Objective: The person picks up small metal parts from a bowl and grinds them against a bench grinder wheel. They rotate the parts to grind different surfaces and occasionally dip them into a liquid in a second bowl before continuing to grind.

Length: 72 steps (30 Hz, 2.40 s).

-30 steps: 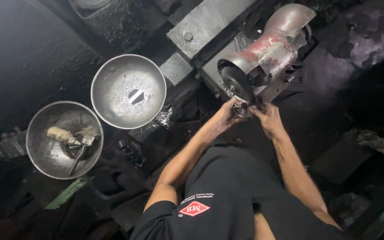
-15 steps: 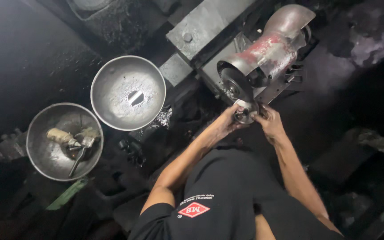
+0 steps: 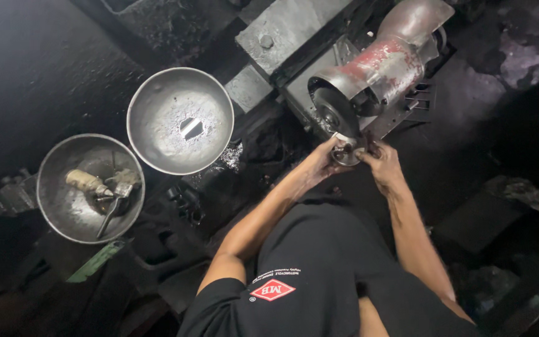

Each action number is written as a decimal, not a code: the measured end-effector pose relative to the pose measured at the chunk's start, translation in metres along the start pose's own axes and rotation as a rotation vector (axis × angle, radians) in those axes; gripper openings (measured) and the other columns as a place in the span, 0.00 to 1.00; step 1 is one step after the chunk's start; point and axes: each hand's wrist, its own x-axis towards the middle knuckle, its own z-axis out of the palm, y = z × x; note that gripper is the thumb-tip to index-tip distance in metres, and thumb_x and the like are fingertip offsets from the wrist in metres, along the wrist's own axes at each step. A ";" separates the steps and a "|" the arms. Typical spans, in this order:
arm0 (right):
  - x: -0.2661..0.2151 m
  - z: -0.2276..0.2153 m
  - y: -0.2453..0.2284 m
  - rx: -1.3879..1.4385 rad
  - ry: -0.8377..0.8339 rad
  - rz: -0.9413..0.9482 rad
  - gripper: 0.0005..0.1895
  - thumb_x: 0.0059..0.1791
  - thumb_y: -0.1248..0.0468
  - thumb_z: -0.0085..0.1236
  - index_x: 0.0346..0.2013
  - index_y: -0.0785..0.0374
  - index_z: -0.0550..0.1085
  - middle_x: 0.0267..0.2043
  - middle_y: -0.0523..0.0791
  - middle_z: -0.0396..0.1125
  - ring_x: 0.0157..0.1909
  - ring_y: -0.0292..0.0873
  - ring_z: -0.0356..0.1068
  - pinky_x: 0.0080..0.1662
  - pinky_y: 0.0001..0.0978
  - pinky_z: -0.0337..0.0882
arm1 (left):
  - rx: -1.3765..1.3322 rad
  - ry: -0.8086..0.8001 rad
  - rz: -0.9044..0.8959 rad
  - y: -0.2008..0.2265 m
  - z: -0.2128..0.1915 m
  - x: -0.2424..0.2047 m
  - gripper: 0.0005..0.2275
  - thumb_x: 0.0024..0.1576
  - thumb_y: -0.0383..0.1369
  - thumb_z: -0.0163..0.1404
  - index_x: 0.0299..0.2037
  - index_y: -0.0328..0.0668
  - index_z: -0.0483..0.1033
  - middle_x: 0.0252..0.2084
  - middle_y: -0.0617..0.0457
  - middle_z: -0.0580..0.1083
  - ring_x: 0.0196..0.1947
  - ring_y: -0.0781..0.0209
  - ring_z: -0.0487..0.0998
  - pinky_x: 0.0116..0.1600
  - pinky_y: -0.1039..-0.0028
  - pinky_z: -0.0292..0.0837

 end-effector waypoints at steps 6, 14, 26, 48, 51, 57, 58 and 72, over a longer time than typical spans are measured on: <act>0.016 -0.005 -0.003 -0.019 -0.016 -0.077 0.28 0.44 0.77 0.60 0.59 0.75 0.69 0.55 0.50 0.71 0.55 0.44 0.72 0.59 0.36 0.70 | -0.058 0.004 0.014 0.010 0.002 0.009 0.18 0.61 0.45 0.45 0.52 0.41 0.71 0.51 0.44 0.76 0.49 0.49 0.80 0.56 0.56 0.76; 0.031 0.006 0.014 -0.069 -0.078 -0.072 0.25 0.42 0.75 0.63 0.55 0.74 0.71 0.51 0.49 0.73 0.52 0.43 0.73 0.56 0.36 0.72 | -0.097 0.062 0.020 0.004 -0.017 0.002 0.20 0.60 0.45 0.45 0.56 0.40 0.71 0.50 0.45 0.76 0.48 0.49 0.79 0.58 0.54 0.74; 0.004 -0.026 -0.015 -0.147 -0.251 0.177 0.23 0.43 0.73 0.64 0.54 0.74 0.78 0.50 0.51 0.77 0.49 0.40 0.74 0.55 0.31 0.72 | 0.159 0.170 -0.094 -0.014 0.025 -0.048 0.23 0.52 0.30 0.56 0.57 0.43 0.64 0.51 0.49 0.74 0.49 0.52 0.78 0.55 0.61 0.76; 0.030 0.006 0.007 -0.186 -0.064 -0.119 0.19 0.44 0.73 0.64 0.49 0.71 0.74 0.43 0.45 0.74 0.44 0.37 0.73 0.47 0.30 0.73 | -0.248 0.068 -0.052 0.024 0.022 -0.021 0.18 0.49 0.44 0.50 0.44 0.40 0.75 0.39 0.48 0.79 0.41 0.51 0.79 0.45 0.62 0.74; 0.023 0.005 0.017 -0.193 -0.032 -0.073 0.17 0.45 0.73 0.65 0.48 0.71 0.75 0.43 0.47 0.74 0.44 0.38 0.72 0.46 0.30 0.72 | -0.187 0.089 -0.042 0.017 0.019 -0.025 0.19 0.49 0.44 0.49 0.47 0.42 0.74 0.41 0.50 0.78 0.42 0.53 0.79 0.46 0.62 0.75; 0.011 -0.012 0.028 -0.128 -0.038 -0.058 0.18 0.45 0.74 0.64 0.49 0.71 0.76 0.45 0.47 0.75 0.46 0.37 0.73 0.49 0.30 0.73 | -0.055 0.102 -0.022 0.008 0.029 -0.019 0.19 0.53 0.44 0.49 0.50 0.42 0.73 0.43 0.48 0.78 0.43 0.54 0.79 0.47 0.61 0.76; 0.013 -0.014 0.026 -0.163 -0.059 -0.082 0.17 0.46 0.74 0.64 0.49 0.72 0.76 0.44 0.48 0.75 0.45 0.38 0.73 0.48 0.31 0.73 | -0.055 0.101 -0.023 0.009 0.029 -0.017 0.19 0.53 0.44 0.49 0.50 0.41 0.73 0.43 0.48 0.78 0.42 0.54 0.79 0.47 0.61 0.76; 0.017 -0.005 0.024 -0.146 -0.094 -0.035 0.17 0.45 0.73 0.64 0.49 0.72 0.76 0.44 0.48 0.76 0.45 0.38 0.73 0.48 0.31 0.71 | -0.039 0.096 -0.017 0.015 0.028 -0.033 0.21 0.55 0.46 0.47 0.52 0.39 0.73 0.43 0.49 0.77 0.43 0.55 0.78 0.47 0.61 0.76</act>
